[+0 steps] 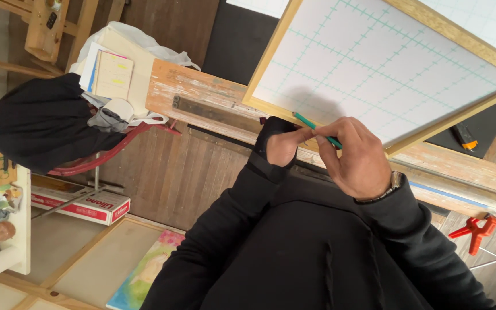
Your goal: Cutting a sheet of paper to the correct size for a picture frame using a utility knife and a straight edge.
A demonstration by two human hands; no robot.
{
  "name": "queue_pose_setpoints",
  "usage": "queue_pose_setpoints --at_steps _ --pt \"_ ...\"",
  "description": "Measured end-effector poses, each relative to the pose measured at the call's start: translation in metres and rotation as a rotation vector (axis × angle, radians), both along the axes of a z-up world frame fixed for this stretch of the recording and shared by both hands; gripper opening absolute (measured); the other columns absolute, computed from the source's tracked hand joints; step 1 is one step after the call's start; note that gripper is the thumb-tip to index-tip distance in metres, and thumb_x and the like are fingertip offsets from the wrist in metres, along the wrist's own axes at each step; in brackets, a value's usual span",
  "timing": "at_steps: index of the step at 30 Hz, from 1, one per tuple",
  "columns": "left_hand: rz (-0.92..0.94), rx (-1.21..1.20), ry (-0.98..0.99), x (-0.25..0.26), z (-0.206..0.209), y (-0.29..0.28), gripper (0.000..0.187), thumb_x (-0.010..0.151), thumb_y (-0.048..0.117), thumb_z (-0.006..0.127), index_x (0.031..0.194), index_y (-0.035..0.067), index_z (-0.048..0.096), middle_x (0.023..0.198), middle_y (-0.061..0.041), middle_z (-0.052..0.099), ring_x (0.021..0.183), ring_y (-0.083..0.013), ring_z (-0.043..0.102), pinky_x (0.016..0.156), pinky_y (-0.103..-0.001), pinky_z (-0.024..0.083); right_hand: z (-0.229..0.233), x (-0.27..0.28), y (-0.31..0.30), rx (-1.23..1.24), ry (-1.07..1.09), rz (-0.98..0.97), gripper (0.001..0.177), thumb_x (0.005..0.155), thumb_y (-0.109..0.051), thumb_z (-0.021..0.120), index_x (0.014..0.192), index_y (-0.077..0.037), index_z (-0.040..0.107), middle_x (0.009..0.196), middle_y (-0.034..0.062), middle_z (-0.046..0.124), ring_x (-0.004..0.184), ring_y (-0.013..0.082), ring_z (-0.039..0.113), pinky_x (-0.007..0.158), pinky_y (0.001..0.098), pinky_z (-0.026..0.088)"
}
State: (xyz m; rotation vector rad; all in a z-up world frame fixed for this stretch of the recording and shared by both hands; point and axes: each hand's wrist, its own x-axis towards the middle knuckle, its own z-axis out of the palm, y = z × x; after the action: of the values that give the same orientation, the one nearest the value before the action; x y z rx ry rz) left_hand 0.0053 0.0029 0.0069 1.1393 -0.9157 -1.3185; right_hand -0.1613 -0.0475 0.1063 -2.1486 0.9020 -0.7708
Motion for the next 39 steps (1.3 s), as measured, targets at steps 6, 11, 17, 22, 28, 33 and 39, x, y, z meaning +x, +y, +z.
queue_pose_setpoints --at_steps 6,11,17,22,28,33,39 --pt "-0.025 0.009 0.138 0.0 0.008 -0.005 0.018 0.102 0.008 0.065 0.111 -0.005 0.072 0.107 -0.009 0.074 0.099 -0.0156 0.071 0.088 -0.029 0.056 -0.004 -0.011 -0.001 0.024 0.009 -0.011 0.012 0.096 0.0 0.071 0.104 0.002 0.062 0.091 0.0129 0.064 0.075 0.0241 0.066 0.066 0.0346 0.053" --pt "-0.053 -0.044 0.004 0.003 0.015 -0.003 0.018 0.103 0.009 0.064 0.111 -0.005 0.073 0.106 -0.009 0.074 0.098 -0.0158 0.07 0.087 -0.029 0.056 -0.007 -0.019 -0.002 0.083 0.0 -0.022 0.012 0.096 -0.001 0.07 0.104 0.002 0.062 0.093 0.0135 0.065 0.076 0.0235 0.068 0.067 0.0339 0.054" --pt "-0.051 0.017 -0.053 0.001 0.012 -0.003 0.02 0.103 0.009 0.063 0.107 -0.005 0.075 0.098 -0.009 0.076 0.089 -0.0155 0.071 0.081 -0.029 0.056 -0.01 -0.028 -0.004 0.081 0.022 -0.015 0.011 0.098 -0.003 0.07 0.104 0.002 0.062 0.094 0.0143 0.066 0.078 0.0238 0.069 0.068 0.0338 0.055" --pt "-0.066 0.032 0.047 0.0 -0.023 0.002 0.023 0.105 0.011 0.06 0.11 -0.006 0.074 0.102 -0.009 0.076 0.093 -0.0154 0.071 0.084 -0.029 0.056 -0.013 -0.032 -0.003 0.092 0.031 -0.021 0.01 0.098 -0.004 0.07 0.104 0.001 0.063 0.092 0.014 0.066 0.076 0.0236 0.069 0.066 0.0341 0.055" --pt "-0.037 -0.057 -0.052 0.0 -0.019 0.005 0.025 0.107 0.014 0.062 0.114 -0.007 0.074 0.107 -0.009 0.075 0.097 -0.0145 0.07 0.086 -0.028 0.056 -0.012 -0.044 0.0 0.079 0.053 -0.041 0.011 0.098 -0.005 0.069 0.105 0.002 0.063 0.093 0.0153 0.066 0.077 0.0252 0.07 0.067 0.0354 0.055" --pt "-0.005 -0.016 -0.013 0.007 -0.006 -0.003 0.025 0.104 0.014 0.066 0.109 -0.009 0.074 0.103 -0.011 0.077 0.095 -0.0165 0.072 0.086 -0.029 0.057 -0.012 -0.069 0.006 0.135 0.12 -0.123 0.013 0.098 -0.007 0.07 0.106 0.002 0.066 0.091 0.0148 0.068 0.078 0.0242 0.072 0.069 0.0348 0.057" --pt "-0.022 0.03 0.046 0.008 -0.017 -0.002 0.026 0.103 0.015 0.066 0.107 -0.009 0.075 0.103 -0.012 0.077 0.098 -0.0184 0.072 0.092 -0.03 0.057 -0.014 -0.105 0.011 0.1 0.215 -0.225 0.012 0.098 -0.008 0.072 0.104 0.002 0.068 0.089 0.0137 0.069 0.076 0.0219 0.071 0.068 0.0325 0.056"
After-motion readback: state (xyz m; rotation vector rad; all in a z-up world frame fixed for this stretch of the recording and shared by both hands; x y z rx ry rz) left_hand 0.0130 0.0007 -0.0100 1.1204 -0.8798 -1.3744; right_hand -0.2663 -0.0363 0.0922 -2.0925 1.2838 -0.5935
